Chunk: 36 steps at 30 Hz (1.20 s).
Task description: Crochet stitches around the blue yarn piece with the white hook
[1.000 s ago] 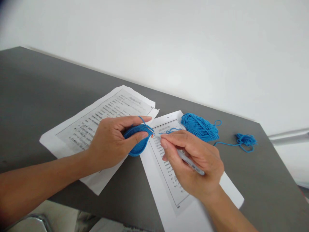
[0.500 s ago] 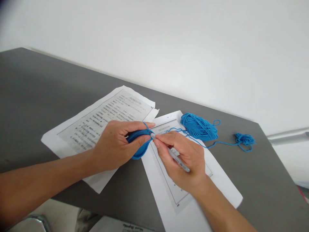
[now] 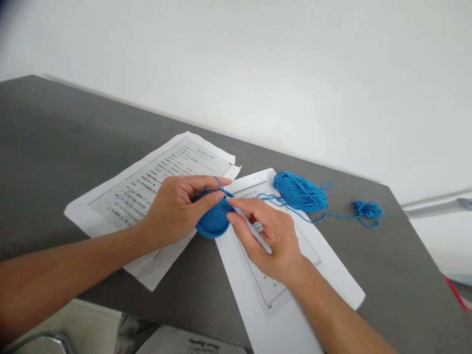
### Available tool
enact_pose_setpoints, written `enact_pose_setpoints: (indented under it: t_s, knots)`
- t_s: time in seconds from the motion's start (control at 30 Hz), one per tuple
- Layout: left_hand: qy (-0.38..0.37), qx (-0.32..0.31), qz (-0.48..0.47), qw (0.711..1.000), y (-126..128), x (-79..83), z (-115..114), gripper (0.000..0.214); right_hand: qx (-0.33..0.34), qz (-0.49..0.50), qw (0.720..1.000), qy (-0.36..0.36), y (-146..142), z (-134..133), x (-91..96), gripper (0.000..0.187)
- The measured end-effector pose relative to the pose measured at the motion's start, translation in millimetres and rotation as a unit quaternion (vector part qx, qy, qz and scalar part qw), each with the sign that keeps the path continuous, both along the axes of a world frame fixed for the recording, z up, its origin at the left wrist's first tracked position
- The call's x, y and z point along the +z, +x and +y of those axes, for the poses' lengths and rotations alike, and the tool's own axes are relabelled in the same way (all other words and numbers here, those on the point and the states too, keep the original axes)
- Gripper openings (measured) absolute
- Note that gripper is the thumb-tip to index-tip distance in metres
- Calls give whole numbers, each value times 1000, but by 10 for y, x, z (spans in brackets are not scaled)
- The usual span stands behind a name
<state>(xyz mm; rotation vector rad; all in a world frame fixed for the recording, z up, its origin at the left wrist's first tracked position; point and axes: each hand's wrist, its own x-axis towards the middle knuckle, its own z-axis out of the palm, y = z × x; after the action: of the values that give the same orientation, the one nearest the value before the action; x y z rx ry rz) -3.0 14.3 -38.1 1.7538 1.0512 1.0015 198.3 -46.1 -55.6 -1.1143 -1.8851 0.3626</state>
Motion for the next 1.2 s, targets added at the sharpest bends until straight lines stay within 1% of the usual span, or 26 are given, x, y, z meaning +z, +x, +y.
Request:
enact_pose_setpoints:
  t_s: [0.17, 0.3, 0.5, 0.73, 0.97, 1.2]
  knots:
    - [-47, -5, -42, 998, 1, 22, 20, 22, 14, -18, 1000, 7, 3, 2, 10, 25]
    - [-64, -10, -73, 995, -9, 26, 37, 16, 24, -28, 999, 14, -3, 10, 19, 29]
    - [-70, -9, -77, 995, -16, 22, 35, 13, 35, -36, 999, 13, 6, 21, 15, 30]
    - [-52, -17, -58, 997, -17, 60, 31, 14, 46, -42, 998, 11, 18, 13, 22, 32]
    - [-55, -20, -62, 996, -32, 73, 14, 13, 57, -42, 998, 4, 28, 24, 16, 33]
    - [-53, -21, -57, 997, -17, 76, 19, 13, 63, -44, 997, 5, 30, 21, 21, 38]
